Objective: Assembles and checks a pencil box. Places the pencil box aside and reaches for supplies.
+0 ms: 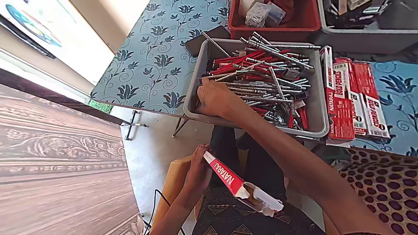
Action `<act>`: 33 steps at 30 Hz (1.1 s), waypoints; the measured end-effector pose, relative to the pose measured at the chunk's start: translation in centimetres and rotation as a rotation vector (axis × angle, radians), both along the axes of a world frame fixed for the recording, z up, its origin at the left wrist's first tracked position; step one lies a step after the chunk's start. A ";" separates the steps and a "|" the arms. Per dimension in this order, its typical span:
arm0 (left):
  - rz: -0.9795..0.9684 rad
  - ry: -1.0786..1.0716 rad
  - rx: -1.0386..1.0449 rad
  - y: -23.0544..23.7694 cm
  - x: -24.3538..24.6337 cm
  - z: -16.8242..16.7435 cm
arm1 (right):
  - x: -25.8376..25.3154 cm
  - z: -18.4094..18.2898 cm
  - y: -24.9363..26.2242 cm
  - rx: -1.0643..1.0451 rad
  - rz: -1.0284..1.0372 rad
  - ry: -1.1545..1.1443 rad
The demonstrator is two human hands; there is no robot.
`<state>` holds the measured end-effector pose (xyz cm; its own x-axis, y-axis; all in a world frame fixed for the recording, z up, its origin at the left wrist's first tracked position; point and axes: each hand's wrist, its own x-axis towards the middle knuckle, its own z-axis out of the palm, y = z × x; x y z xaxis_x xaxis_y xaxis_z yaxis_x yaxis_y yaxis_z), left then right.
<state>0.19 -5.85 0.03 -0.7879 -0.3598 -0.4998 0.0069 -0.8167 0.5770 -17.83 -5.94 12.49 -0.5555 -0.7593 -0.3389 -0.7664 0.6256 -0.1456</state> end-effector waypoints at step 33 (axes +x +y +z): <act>-0.172 -0.273 -0.089 3.0 0.9 -2.6 | 15.8 -0.5 25.2 -1.006 -0.187 0.042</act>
<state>1.04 -2.85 -2.55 -0.6822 -0.2854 -0.6731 -0.2910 -0.7387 0.6080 -2.01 19.25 12.03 -0.6909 -0.5809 0.4303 -0.6858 0.3386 -0.6442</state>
